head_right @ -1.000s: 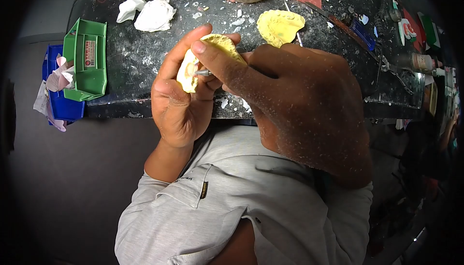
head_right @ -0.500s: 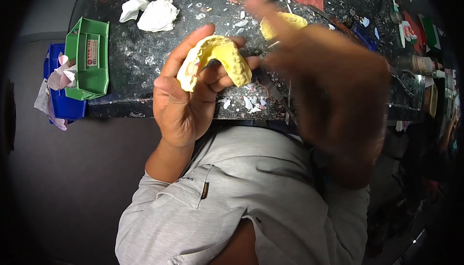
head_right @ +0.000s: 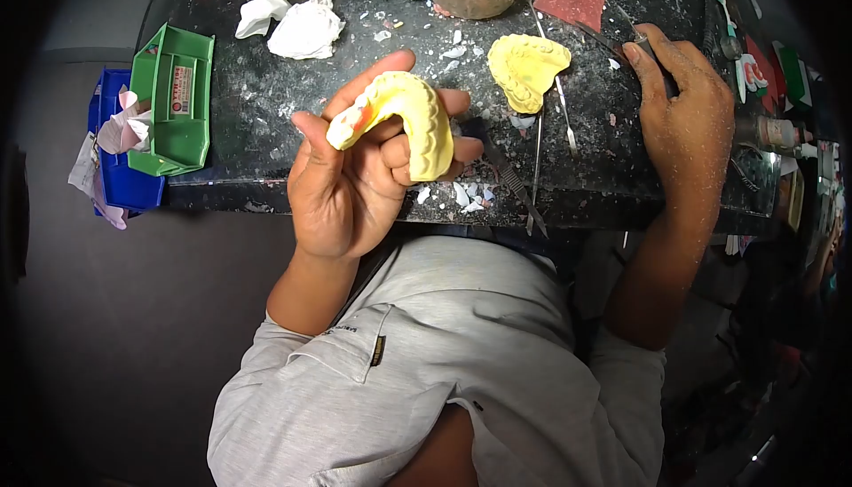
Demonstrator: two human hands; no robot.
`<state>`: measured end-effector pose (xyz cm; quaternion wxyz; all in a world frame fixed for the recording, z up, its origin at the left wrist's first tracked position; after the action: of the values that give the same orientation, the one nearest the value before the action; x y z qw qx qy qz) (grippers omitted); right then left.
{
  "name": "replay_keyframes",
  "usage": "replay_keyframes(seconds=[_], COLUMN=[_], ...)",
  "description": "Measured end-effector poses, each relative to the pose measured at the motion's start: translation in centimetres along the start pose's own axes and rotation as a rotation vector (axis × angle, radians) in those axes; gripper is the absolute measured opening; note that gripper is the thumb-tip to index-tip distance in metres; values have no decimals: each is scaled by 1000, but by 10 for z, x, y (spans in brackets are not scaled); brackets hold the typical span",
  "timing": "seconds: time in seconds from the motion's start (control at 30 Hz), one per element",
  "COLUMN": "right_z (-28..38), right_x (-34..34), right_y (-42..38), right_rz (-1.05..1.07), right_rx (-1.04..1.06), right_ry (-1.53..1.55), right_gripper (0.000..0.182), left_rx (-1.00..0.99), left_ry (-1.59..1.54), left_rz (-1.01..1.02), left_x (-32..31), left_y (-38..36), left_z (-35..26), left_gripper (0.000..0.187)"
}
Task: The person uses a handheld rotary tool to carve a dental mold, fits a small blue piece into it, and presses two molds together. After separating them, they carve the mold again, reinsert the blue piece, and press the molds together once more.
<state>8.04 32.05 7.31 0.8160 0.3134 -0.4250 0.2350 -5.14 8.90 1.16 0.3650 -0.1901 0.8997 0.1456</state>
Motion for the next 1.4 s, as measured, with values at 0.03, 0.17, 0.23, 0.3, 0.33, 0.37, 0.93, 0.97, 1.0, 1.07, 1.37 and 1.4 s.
replay_keyframes(seconds=[0.03,0.17,0.23,0.3,0.33,0.37,0.93,0.97,1.0,1.07,1.37,1.4], right_z=[1,5,6,14,15,16,100,107,114,125,132,132], right_x=[0,0,1,-1,0,0,6,2,-5,-19,-54,-53], right_y=[0,-4,-5,-8,-9,-10,-14,-16,-20,-29,-44,-43], right_rz=[-1,33,47,80,78,87,108,120,163,260,487,470], right_rx=[1,5,5,95,96,83,387,428,437,461,441,444], right_ry=[2,-33,-14,-56,-56,-36,269,267,271,284,262,268], right_gripper=[29,28,28,27,27,26,14,13,15,16,6,7], left_rx=[-1,25,29,46,45,62,-62,-80,-83,-112,-173,-168], left_ry=[2,-172,-232,-296,-295,-376,-293,-314,-300,-299,-193,-162], left_rz=[0,50,64,34,35,-4,-99,-127,-181,-191,-113,-151], left_x=[1,3,2,4,3,5,19,22,24,25,21,21], left_y=[0,1,1,0,0,0,2,1,-1,-1,2,1], left_z=[-1,3,5,8,7,8,-2,-4,-6,-9,-13,-13], left_gripper=[79,79,79,82,82,80,79,79,78,77,79,78])
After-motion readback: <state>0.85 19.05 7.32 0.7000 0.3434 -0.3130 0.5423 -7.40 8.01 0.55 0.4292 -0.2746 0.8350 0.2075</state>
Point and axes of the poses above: each hand's wrist, its own y-axis towards the middle knuckle, its own x-axis out of the back of the hand, z = x × y, the point moved 10 cm from there along y, towards the middle knuckle, and after that the axes turned 6 degrees about y, right-handed, at the moved point
